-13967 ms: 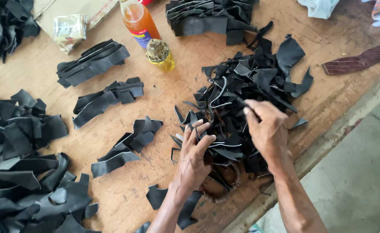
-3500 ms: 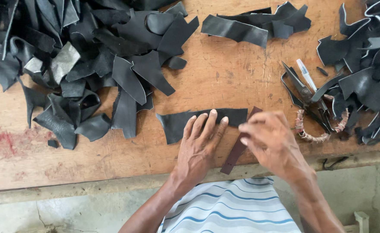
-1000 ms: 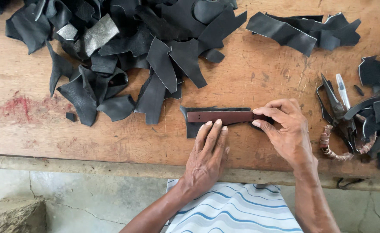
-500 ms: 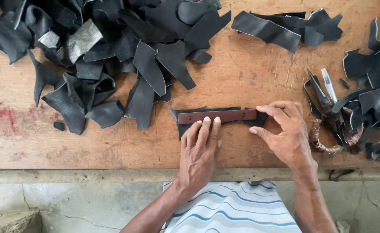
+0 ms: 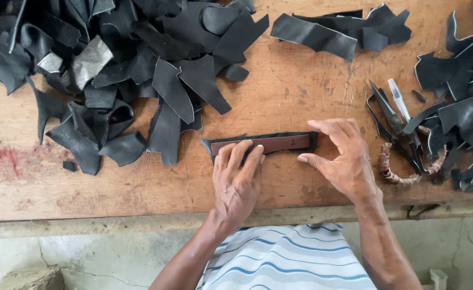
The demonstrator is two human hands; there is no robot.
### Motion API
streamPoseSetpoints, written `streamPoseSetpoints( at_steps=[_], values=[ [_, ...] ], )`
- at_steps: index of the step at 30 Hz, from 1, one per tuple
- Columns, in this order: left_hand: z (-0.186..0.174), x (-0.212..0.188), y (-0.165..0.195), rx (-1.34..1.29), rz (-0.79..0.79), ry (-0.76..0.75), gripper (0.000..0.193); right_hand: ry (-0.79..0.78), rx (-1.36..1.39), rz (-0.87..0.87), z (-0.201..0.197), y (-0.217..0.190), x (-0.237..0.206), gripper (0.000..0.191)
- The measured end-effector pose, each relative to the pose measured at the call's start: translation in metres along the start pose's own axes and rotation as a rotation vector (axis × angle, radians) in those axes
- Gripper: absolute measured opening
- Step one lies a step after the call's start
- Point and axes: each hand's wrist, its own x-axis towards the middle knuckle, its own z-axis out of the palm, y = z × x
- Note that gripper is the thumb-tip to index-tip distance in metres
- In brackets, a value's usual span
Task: The person cuts black leather pieces using shears, aligns them with a brown template, and marks them with a white pen. The person repeatedly picks up leather scraps, trims them, and places the finished pieces on the table.
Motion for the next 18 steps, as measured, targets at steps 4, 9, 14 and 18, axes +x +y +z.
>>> streamPoseSetpoints(
  at_steps=[4,9,14,18],
  values=[
    [0.003,0.009,0.004,-0.009,-0.037,-0.024,0.034,-0.021,-0.001,0.012,-0.001,0.001,0.000,0.062],
    [0.007,0.015,0.010,-0.033,-0.008,-0.029,0.033,-0.027,0.008,0.023,-0.003,0.002,0.000,0.055],
    [0.010,0.023,0.010,-0.057,0.025,-0.121,0.042,-0.048,0.020,0.051,-0.002,0.005,0.001,0.054],
    [0.013,0.028,0.012,-0.082,0.009,-0.092,0.033,-0.062,0.019,0.070,-0.004,0.004,0.001,0.059]
  ],
)
